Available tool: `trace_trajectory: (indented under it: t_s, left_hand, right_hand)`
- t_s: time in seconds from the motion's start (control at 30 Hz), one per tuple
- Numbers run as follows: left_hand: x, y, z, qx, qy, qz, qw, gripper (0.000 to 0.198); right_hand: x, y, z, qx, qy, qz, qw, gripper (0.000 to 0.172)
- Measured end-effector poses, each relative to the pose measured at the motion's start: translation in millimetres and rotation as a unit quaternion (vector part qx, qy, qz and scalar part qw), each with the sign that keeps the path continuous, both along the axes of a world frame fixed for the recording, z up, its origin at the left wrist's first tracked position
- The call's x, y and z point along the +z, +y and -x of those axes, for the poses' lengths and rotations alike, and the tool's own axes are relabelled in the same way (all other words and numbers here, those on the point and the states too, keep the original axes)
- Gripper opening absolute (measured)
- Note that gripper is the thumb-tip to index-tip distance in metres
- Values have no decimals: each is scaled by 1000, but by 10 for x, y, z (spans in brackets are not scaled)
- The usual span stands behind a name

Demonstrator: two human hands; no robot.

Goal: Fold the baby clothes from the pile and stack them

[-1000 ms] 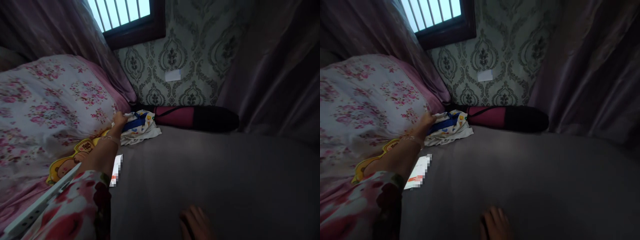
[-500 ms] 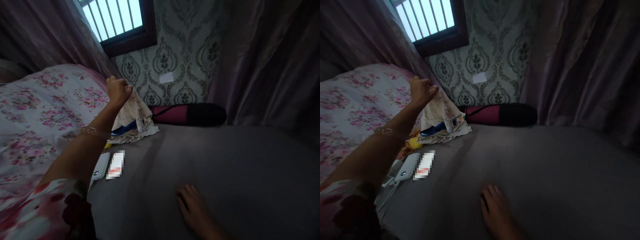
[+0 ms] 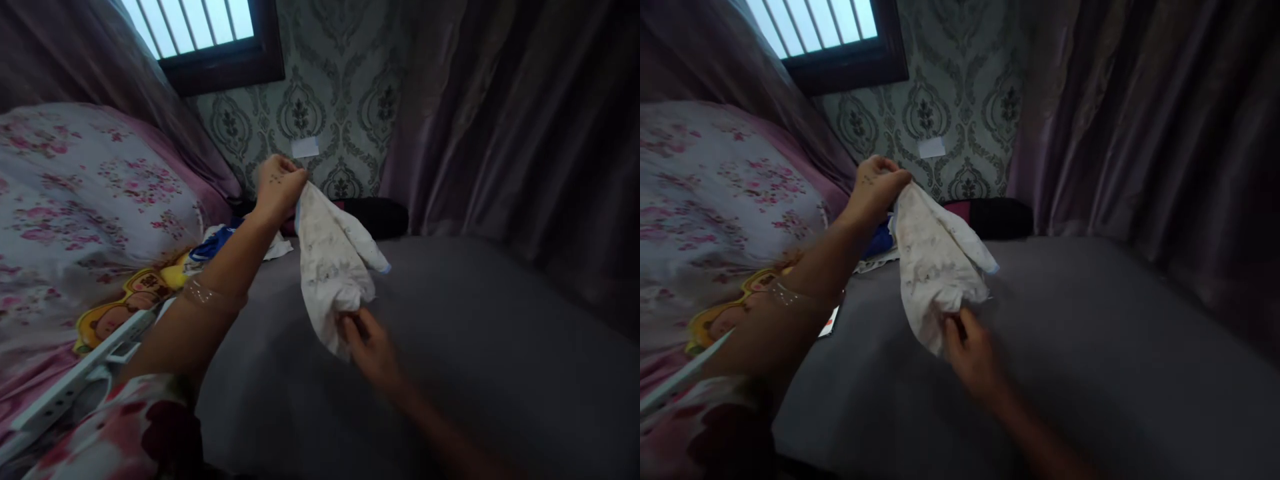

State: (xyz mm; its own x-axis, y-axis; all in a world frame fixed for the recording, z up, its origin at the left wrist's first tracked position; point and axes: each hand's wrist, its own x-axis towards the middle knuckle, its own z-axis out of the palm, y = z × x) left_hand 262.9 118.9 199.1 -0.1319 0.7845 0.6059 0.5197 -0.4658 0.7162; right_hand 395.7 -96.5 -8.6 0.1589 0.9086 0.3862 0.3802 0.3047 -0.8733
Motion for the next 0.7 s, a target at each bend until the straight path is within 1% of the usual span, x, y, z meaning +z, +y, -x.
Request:
trace_trajectory:
  t_s: [0.03,0.1,0.17,0.23,0.3,0.37,0.43,0.53,0.6,0.7]
  left_hand:
    - [-80,-73,-72,-43,-41,15,998,32]
    - [-198,-257,-199,-136,-130,49,981,32]
    - [-260,-459,-291,-205,-198,76,956,28]
    - [-285,-638,-344,-250,-244,81,933,24]
    - [-299,-777,-362,-279,-269,75,919,25]
    - [-325,-875,-361,-297,-278,70,911,30]
    - [-372,-937,-354,-308,-280,68,907,37]
    - [-482,-985,-342,-320,-269,73,905,45]
    - [-566,-999,-333,-324,-258,81,906,45]
    - [-685,-1010,-312,-313,-254,90,911,42]
  right_hand:
    - [95,-23,-3,-29,19,-12,999,19]
    - [246,-41,-21,-75,72,-32,994,19]
    - [339,-9,-69,-97,148,-38,983,29]
    - [385,73,-158,-103,226,-28,968,40]
    - [395,185,-278,-101,285,-10,953,42]
    - [380,307,-402,-98,310,0,946,42]
    - [343,431,-504,-106,288,-5,952,46]
    - [256,611,-583,-130,197,-28,971,61]
    - [197,708,-581,-139,132,-43,980,68]
    - [135,763,-498,-145,41,-66,986,65]
